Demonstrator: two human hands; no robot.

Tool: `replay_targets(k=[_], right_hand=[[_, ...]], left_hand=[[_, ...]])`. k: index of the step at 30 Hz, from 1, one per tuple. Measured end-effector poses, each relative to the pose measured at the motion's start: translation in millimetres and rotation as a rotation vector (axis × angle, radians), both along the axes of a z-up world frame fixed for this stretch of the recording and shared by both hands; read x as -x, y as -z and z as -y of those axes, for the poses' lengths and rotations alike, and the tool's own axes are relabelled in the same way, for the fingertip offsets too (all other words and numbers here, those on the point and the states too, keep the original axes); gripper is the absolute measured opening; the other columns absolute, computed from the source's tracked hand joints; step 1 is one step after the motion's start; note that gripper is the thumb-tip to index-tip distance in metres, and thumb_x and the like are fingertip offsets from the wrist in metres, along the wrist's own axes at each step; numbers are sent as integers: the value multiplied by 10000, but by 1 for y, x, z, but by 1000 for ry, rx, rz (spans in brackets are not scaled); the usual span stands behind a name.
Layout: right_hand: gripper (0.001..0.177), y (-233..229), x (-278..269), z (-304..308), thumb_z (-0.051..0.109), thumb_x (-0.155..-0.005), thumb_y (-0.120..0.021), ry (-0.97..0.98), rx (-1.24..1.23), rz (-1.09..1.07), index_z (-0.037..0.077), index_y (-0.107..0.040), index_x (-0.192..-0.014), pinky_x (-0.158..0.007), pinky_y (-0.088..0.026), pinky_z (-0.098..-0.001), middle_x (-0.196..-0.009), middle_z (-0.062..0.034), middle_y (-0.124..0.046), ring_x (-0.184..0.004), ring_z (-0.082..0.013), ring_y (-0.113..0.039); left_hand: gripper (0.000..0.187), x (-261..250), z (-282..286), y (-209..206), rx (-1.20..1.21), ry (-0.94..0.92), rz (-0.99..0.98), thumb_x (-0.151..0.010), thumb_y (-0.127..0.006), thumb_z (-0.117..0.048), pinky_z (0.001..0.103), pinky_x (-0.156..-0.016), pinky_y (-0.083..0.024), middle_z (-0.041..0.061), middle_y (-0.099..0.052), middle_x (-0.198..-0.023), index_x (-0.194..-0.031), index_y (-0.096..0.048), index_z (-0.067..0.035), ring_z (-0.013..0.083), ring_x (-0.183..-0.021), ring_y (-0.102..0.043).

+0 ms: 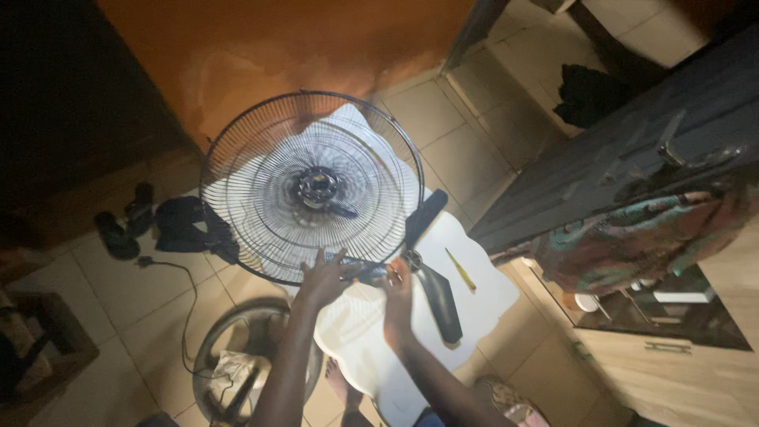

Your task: The person uses a screwdriver to loosen and tighten screws on the central hub of a standing fan. They manipulate the fan's motor housing and cage while working on the assembly.

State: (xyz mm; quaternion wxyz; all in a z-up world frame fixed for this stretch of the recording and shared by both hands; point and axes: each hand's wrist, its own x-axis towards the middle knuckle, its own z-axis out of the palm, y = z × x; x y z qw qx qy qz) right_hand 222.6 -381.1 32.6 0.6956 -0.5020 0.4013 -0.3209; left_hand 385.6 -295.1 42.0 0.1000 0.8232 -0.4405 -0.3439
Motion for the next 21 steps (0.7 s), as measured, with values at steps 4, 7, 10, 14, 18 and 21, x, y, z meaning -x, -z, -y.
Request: replay_targets(k=[4,7,10,14,18,21], right_hand=[[727,-29,-3,-26,37,-744,-758,-322,823,-328,13,-453,-1404,-1161,-292,-488,-1491,-235,-409,-1437,-410,-342],[624,-30,-9,-22,121,-731,-777,-539,925,-419,85,-542,-1308,-1216,-332,-503,-1419,-154,-539,-1435,-387,-436],[649,-19,-7,-18,144,-741,-783,-639,914,-539,85,-539,-1340,-1150,-274,-578,-1443,-189,-497,-1433,-425,-377],[627,-3,-2,-11,152,-752,-762,-645,935,-527,101,-557,-1342,-1138,-315,-578,-1440,-204,-514,-1415,-438,-404],[672,20,8,-1,158,-729,-788,-626,1034,-471,67,-551,-1352,-1090,-355,-571,-1402,-235,-534,-1365,-453,-445],[651,39,11,12,163,-705,-814,-659,1059,-439,75,-585,-1308,-1072,-414,-522,-1340,-206,-602,-1308,-414,-525]], left_hand=[[445,4,2,10,-38,14,30,-931,-629,-523,763,-1163,-151,-79,-196,-1682,-1371,-565,-544,405,-1556,-111],[446,7,0,17,-12,1,61,-928,-659,-524,758,-1165,-165,-83,-249,-1686,-1362,-603,-433,395,-1556,-161],[521,16,-3,22,-11,-61,29,-913,-677,-470,754,-1168,-164,-77,-306,-1646,-1414,-544,-423,359,-1533,-217],[521,25,-11,27,94,-131,60,-906,-705,-392,720,-1190,-141,-25,-374,-1618,-1405,-561,-340,287,-1521,-281],[496,49,-20,26,293,-255,79,-882,-723,-341,686,-1210,-150,11,-440,-1568,-1356,-602,-257,234,-1501,-343],[501,86,-36,20,570,-407,95,-886,-716,-306,670,-1155,-175,84,-480,-1524,-1359,-598,-191,288,-1458,-373]])
